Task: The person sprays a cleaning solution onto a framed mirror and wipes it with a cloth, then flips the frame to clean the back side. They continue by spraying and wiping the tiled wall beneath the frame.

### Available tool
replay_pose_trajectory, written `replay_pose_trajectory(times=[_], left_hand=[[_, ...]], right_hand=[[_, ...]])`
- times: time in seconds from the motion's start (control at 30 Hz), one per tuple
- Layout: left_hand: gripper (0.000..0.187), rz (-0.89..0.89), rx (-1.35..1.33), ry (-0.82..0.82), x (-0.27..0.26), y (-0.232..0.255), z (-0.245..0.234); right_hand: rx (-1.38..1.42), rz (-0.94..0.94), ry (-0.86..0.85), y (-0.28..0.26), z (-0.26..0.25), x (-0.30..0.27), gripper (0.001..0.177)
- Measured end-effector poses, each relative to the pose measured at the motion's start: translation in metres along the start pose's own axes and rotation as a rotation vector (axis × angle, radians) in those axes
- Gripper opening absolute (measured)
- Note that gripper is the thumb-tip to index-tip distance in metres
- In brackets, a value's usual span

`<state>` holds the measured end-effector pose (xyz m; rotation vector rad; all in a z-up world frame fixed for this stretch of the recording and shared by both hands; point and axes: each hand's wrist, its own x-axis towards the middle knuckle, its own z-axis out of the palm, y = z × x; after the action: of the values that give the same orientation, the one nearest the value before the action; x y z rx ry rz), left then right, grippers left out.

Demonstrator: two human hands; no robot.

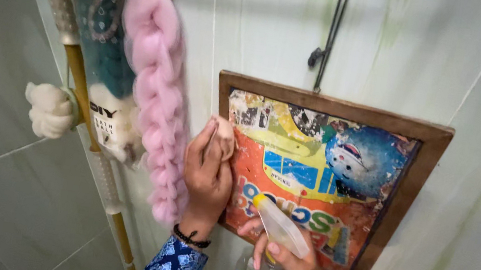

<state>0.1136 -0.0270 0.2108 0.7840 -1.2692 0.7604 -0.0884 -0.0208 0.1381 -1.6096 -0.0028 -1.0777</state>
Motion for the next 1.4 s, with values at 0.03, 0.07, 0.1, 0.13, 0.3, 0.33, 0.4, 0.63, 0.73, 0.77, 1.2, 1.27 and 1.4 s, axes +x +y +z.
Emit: replay_pose_trajectory(times=[0.03,0.07,0.1,0.13,0.3,0.33,0.4,0.63,0.73,0.77,1.2,1.27,1.4], left_hand=[[0.033,0.0,-0.011,-0.018,-0.016,-0.003,-0.003],[0.032,-0.011,0.005,-0.028,-0.028,-0.006,-0.004],[0.031,-0.021,0.02,-0.038,-0.041,-0.008,-0.005],[0.03,-0.032,0.037,-0.045,-0.054,-0.01,-0.007],[0.037,-0.148,0.009,-0.17,-0.119,-0.009,-0.03],[0.038,-0.165,-0.001,-0.191,-0.127,-0.009,-0.034],[0.035,-0.213,-0.044,-0.18,-0.134,-0.009,-0.037],[0.04,-0.18,-0.066,-0.054,-0.061,0.002,-0.036],[0.044,-0.103,-0.073,-0.08,-0.03,0.009,-0.031],[0.044,-0.072,-0.047,-0.09,-0.029,0.01,-0.03],[0.049,0.096,0.025,-0.242,-0.14,-0.023,-0.036],[0.05,0.083,0.004,-0.287,-0.153,-0.023,-0.044],[0.053,0.017,-0.043,-0.34,-0.16,-0.015,-0.059]], right_hand=[[0.01,-0.006,0.002,0.001,0.001,-0.002,0.072],[0.008,-0.007,0.007,0.001,0.002,-0.002,0.071],[0.007,-0.008,0.012,0.001,0.002,-0.002,0.071],[0.004,-0.007,0.013,0.001,0.003,-0.002,0.07],[-0.016,-0.019,0.003,0.001,0.005,0.0,0.069],[-0.022,-0.015,0.004,0.001,0.006,0.0,0.069],[-0.024,0.005,0.027,0.0,0.006,0.0,0.068],[-0.02,0.047,0.082,0.0,0.01,0.002,0.066],[-0.052,0.01,0.076,0.0,0.011,0.0,0.064],[-0.062,0.011,0.078,0.0,0.011,0.0,0.064],[-0.207,0.087,0.193,0.012,0.021,-0.016,0.057],[-0.195,0.111,0.205,0.015,0.023,-0.019,0.055],[-0.176,0.16,0.228,0.024,0.027,-0.026,0.058]])
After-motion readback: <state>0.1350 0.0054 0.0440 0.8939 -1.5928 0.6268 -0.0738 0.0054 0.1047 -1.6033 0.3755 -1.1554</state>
